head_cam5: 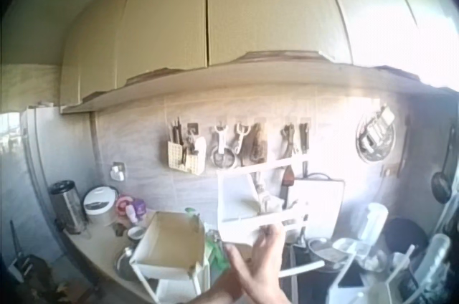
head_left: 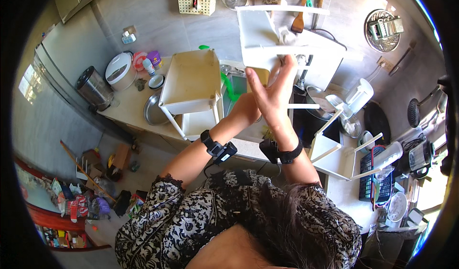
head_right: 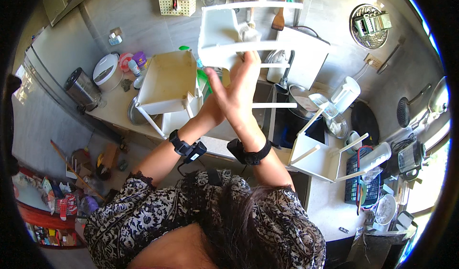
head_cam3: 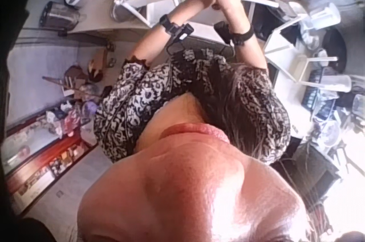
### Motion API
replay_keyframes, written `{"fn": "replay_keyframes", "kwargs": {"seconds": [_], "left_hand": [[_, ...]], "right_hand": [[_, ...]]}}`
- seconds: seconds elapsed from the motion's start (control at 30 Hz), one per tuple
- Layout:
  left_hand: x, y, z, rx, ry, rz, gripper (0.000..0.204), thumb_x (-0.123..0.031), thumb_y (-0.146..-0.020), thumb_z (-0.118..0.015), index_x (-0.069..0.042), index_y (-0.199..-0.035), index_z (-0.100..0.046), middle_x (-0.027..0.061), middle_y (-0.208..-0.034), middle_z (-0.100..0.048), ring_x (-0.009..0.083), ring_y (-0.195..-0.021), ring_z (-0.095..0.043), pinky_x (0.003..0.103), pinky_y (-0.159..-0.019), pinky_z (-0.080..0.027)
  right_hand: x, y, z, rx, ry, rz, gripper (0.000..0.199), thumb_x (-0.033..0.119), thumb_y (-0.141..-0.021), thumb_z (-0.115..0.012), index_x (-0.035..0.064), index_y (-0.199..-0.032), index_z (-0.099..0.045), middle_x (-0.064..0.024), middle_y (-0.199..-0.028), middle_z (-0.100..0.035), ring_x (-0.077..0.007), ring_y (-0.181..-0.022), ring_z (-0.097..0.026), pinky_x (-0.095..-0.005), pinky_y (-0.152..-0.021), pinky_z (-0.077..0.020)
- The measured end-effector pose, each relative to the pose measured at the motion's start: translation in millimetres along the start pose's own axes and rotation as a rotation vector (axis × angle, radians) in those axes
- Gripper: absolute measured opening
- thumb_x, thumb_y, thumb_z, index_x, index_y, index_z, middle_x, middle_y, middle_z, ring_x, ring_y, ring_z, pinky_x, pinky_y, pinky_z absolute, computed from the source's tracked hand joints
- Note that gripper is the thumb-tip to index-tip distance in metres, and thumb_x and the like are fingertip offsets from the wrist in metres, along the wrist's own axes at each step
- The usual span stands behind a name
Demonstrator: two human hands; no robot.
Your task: The person assembles a white plastic shelving unit by inserting legs into trays and connecting multiple trays together. They wipe the trays with a cloth during assembly and place the finished unit on the floor.
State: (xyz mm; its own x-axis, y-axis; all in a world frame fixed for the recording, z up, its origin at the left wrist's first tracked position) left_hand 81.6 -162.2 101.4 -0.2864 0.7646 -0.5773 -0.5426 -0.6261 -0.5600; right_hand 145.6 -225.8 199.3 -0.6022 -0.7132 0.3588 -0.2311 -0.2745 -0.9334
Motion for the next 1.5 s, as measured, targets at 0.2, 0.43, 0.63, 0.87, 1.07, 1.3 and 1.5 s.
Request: {"fn": "replay_keyframes", "kwargs": {"seconds": [0.2,0.43,0.63,0.87,1.07,1.3,1.5], "left_hand": [[-8.2,-0.9,-21.4,0.055,0.174,-0.025,0.046,-0.006,-0.093,-0.053,-0.005,-0.138,-0.041,0.022,-0.11,-0.065,0.0345,-0.1,-0.065,0.041,-0.083,-0.052],[16.2,-39.6,23.0,-0.158,1.285,0.411,0.072,-0.064,-0.097,-0.035,-0.002,-0.134,-0.043,0.0194,-0.115,-0.064,0.0279,-0.107,-0.064,0.042,-0.096,-0.05],[23.2,-67.5,29.9,-0.174,1.454,0.501,0.024,-0.02,-0.096,-0.056,-0.001,-0.111,-0.059,0.0135,-0.106,-0.066,0.023,-0.097,-0.066,0.038,-0.087,-0.055],[20.2,-66.9,24.7,-0.258,1.396,0.332,0.025,-0.012,-0.096,-0.056,-0.002,-0.119,-0.056,0.0127,-0.113,-0.064,0.0235,-0.105,-0.063,0.04,-0.092,-0.053],[7.8,-59.3,-1.6,-0.152,1.373,0.283,0.032,-0.025,-0.1,-0.052,-0.004,-0.124,-0.053,0.0113,-0.118,-0.062,0.0234,-0.11,-0.061,0.041,-0.096,-0.05],[6.9,-36.2,-8.8,-0.136,1.237,0.326,0.051,-0.044,-0.104,-0.037,-0.004,-0.134,-0.047,0.0104,-0.133,-0.054,0.0201,-0.122,-0.052,0.036,-0.105,-0.041],[7.2,-17.1,-0.6,-0.021,1.146,0.228,0.049,-0.038,-0.103,-0.046,-0.001,-0.135,-0.047,0.0047,-0.118,-0.059,0.0103,-0.101,-0.059,0.025,-0.084,-0.052]], "right_hand": [[-50.0,12.6,34.3,-0.153,0.196,-0.1,0.041,-0.013,-0.076,-0.052,-0.0047,-0.116,-0.044,-0.0215,-0.103,-0.048,-0.0365,-0.095,-0.05,-0.0392,-0.087,-0.0417],[-78.5,27.4,74.4,-0.289,0.372,-0.015,0.019,0.001,-0.084,-0.062,0.0009,-0.089,-0.044,-0.0131,-0.081,-0.045,-0.0246,-0.072,-0.045,-0.0335,-0.066,-0.0408],[-67.7,38.0,74.3,-0.135,0.566,0.188,0.019,-0.004,-0.07,-0.066,0.0027,-0.082,-0.052,-0.013,-0.084,-0.054,-0.0321,-0.078,-0.052,-0.0388,-0.069,-0.044],[-58.6,51.6,81.0,0.22,0.308,0.137,0.016,-0.004,-0.066,-0.061,0.0037,-0.08,-0.057,-0.0104,-0.086,-0.058,-0.0293,-0.081,-0.054,-0.0364,-0.071,-0.046],[-47.8,36.3,98.2,0.028,0.375,-0.034,0.019,-0.002,-0.081,-0.061,0.0001,-0.099,-0.057,-0.0148,-0.101,-0.059,-0.0303,-0.091,-0.053,-0.0393,-0.083,-0.0435],[-22.1,40.4,18.7,0.506,0.464,0.119,0.05,0.019,-0.091,-0.056,0.0052,-0.138,-0.049,-0.0156,-0.143,-0.046,-0.0336,-0.134,-0.042,-0.0474,-0.115,-0.0246],[-31.3,17.6,15.0,0.477,0.545,0.101,0.044,0.023,-0.094,-0.055,-0.0026,-0.13,-0.053,-0.0223,-0.139,-0.049,-0.0352,-0.133,-0.043,-0.042,-0.11,-0.0355]]}}
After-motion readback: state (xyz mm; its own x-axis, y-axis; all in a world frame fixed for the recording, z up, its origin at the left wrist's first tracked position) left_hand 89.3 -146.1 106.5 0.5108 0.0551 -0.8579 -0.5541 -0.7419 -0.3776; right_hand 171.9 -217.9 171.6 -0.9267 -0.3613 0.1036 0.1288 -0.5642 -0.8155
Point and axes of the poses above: each hand's wrist, its own y-axis away from the middle knuckle, its own z-axis out of the back of the hand, x = y × z, the point moved 7 cm from there along -y, towards the middle knuckle
